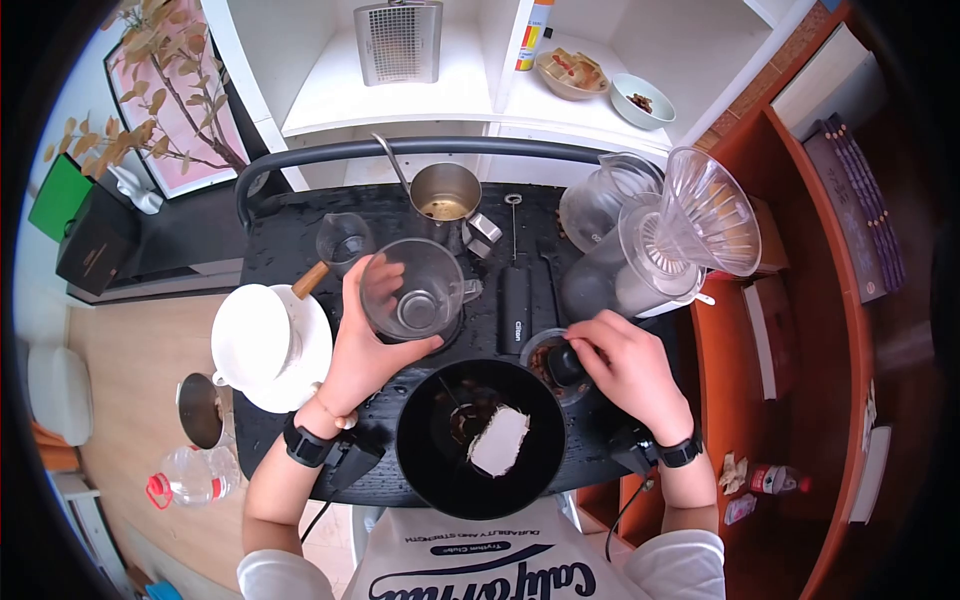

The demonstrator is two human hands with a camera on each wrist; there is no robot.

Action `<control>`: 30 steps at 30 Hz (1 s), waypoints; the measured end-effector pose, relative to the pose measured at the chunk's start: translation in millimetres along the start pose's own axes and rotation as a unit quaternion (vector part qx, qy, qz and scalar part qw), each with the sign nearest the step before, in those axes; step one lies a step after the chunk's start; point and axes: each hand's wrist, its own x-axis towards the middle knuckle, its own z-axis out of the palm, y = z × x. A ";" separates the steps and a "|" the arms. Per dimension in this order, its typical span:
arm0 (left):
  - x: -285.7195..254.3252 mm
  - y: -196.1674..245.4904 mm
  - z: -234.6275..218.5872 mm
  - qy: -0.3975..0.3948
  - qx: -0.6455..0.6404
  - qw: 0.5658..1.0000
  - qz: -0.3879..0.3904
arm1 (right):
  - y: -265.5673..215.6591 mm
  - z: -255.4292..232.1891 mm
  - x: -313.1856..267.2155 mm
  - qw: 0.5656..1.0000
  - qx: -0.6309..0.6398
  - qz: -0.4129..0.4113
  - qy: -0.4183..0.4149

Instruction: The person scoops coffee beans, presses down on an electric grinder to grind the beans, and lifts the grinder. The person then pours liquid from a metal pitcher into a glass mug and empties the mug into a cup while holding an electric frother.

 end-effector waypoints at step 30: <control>0.2 6.0 -0.4 -0.015 -0.006 1.000 -0.015 | -19.1 11.3 62.6 0.984 0.011 -0.104 0.146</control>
